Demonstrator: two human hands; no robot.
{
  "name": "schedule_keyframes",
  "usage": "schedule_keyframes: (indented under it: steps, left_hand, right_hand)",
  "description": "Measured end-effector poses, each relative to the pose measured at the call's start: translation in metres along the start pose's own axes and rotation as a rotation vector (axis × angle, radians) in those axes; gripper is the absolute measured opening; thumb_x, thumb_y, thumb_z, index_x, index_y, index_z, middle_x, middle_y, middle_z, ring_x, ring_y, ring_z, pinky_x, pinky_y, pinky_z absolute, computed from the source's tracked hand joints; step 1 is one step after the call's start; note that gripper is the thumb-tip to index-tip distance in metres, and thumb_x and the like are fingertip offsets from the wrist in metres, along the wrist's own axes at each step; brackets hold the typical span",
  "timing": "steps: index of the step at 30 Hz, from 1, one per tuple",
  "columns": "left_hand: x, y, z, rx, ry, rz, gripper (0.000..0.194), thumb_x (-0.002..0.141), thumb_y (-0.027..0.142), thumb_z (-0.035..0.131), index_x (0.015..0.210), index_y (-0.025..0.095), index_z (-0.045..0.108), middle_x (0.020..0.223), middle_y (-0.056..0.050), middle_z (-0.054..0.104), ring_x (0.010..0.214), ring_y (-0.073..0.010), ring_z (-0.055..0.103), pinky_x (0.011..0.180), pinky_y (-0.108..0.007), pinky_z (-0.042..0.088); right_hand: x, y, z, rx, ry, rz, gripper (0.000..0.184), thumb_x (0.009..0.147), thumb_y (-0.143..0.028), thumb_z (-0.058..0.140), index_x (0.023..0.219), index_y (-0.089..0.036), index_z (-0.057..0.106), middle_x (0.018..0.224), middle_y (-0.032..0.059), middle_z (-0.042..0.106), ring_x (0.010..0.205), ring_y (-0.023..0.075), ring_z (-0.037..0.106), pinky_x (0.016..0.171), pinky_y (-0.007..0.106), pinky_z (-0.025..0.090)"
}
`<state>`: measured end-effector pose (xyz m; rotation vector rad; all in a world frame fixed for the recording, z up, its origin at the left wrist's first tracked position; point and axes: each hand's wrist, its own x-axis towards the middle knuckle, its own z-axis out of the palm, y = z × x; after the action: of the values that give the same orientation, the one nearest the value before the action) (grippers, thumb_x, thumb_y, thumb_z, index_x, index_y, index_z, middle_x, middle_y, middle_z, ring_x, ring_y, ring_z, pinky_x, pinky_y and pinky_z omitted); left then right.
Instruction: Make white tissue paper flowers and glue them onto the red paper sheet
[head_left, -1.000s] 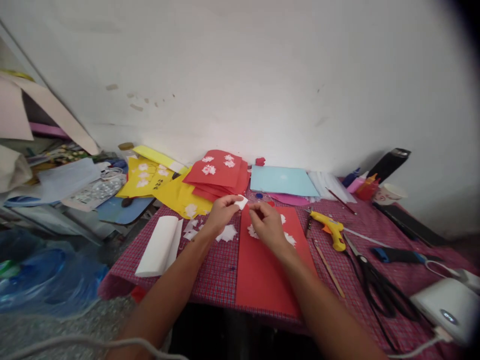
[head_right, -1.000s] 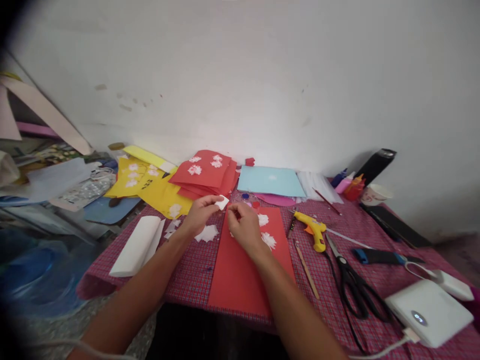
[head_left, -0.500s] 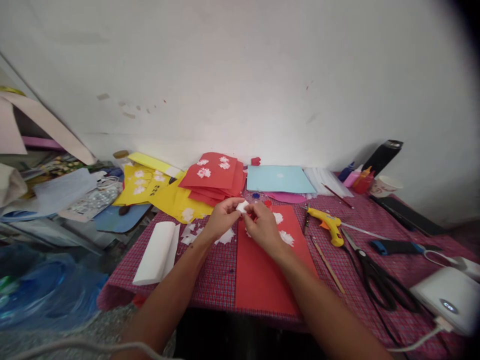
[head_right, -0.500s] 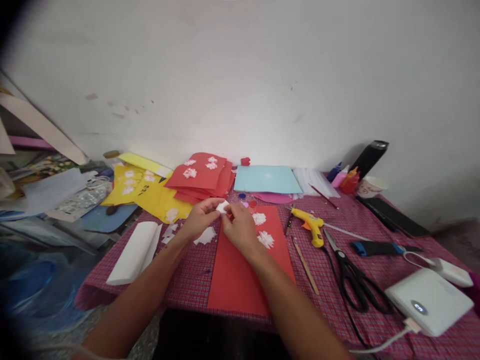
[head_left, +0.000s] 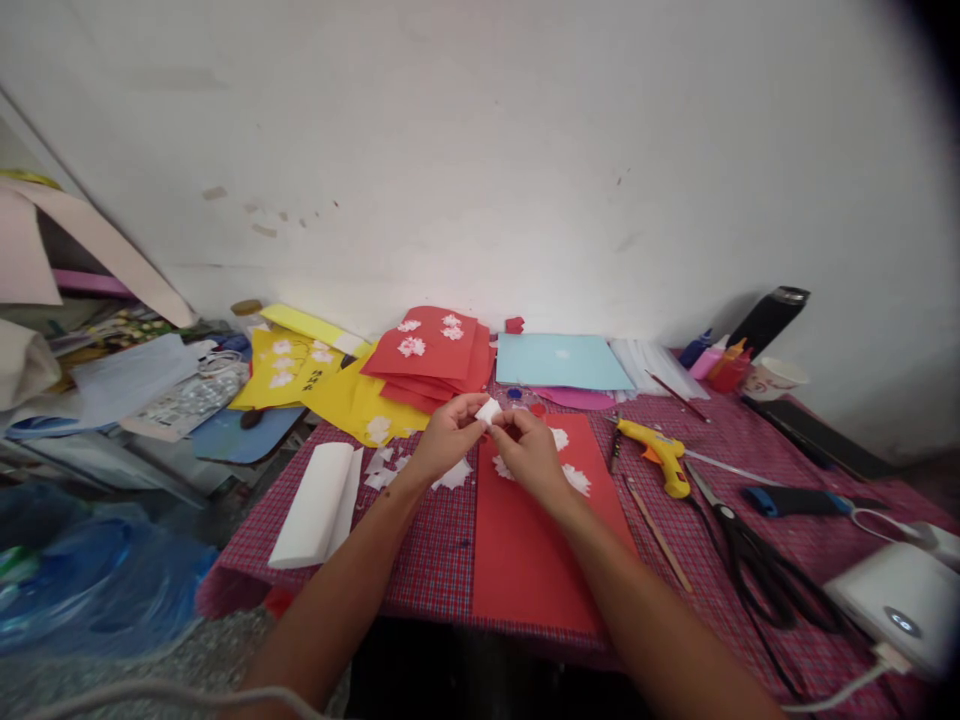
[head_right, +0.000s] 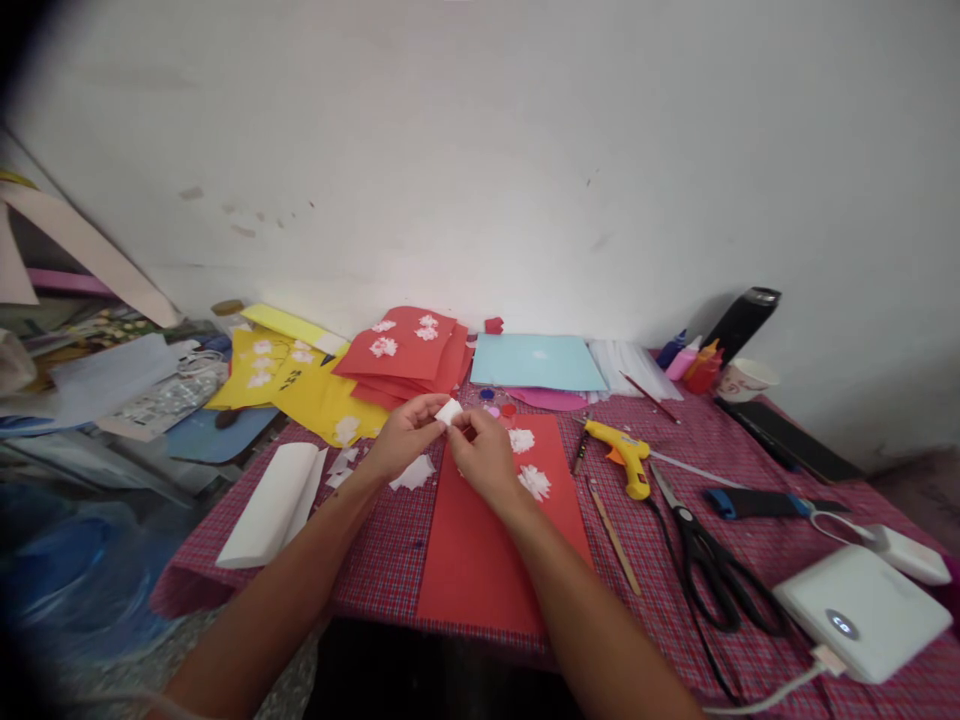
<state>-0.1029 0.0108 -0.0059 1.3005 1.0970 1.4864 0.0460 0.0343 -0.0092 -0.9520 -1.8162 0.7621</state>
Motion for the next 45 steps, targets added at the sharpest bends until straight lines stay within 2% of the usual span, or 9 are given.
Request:
schedule_keyframes:
  steps: [8,19,27,33,45]
  left_hand:
    - [0.0004,-0.0037,-0.0015,0.005,-0.024,0.018,0.038,0.077,0.016,0.064,0.116,0.016,0.061,0.116,-0.011,0.068,0.102,-0.0189,0.064,0.089,-0.032,0.051]
    - [-0.0004,-0.0045,-0.0035,0.084,-0.078,0.041,0.035,0.078,0.020,0.065,0.113,0.016,0.066,0.103,-0.008,0.072,0.090,-0.0170,0.066,0.084,-0.030,0.051]
    - [-0.0004,-0.0038,-0.0028,0.104,-0.068,0.052,0.028,0.080,0.023,0.065,0.107,0.016,0.068,0.101,-0.008,0.071,0.089,-0.0174,0.066,0.084,-0.030,0.051]
    - [-0.0014,-0.0024,-0.0043,0.124,-0.071,0.043,0.029,0.079,0.021,0.065,0.107,0.015,0.067,0.099,-0.008,0.072,0.089,-0.0178,0.066,0.082,-0.029,0.051]
    - [-0.0009,-0.0032,-0.0032,0.128,-0.060,0.046,0.029,0.080,0.021,0.065,0.108,0.014,0.066,0.102,-0.009,0.071,0.090,-0.0180,0.066,0.084,-0.031,0.051]
  right_hand:
    - [0.0016,0.0025,0.0011,0.037,-0.002,0.064,0.012,0.080,-0.025,0.056,0.073,-0.019,0.064,0.071,0.0010,0.065,0.065,0.0162,0.056,0.061,0.027,0.041]
    - [0.0014,-0.0032,-0.0017,0.118,-0.023,0.059,0.013,0.081,-0.030,0.060,0.073,-0.019,0.060,0.069,-0.0001,0.061,0.063,0.0151,0.054,0.060,0.026,0.041]
    - [0.0028,0.0032,0.0007,0.080,-0.006,0.056,0.015,0.082,-0.029,0.056,0.071,-0.019,0.061,0.066,-0.0003,0.061,0.061,0.0155,0.053,0.059,0.026,0.039]
    - [0.0019,0.0001,-0.0009,0.107,-0.042,0.064,0.014,0.081,-0.031,0.059,0.077,-0.019,0.065,0.073,0.0018,0.065,0.066,0.0165,0.056,0.063,0.027,0.043]
    - [0.0030,-0.0010,-0.0011,0.169,-0.028,0.088,0.015,0.079,-0.031,0.059,0.072,-0.018,0.063,0.065,-0.0008,0.059,0.060,0.0145,0.050,0.057,0.025,0.038]
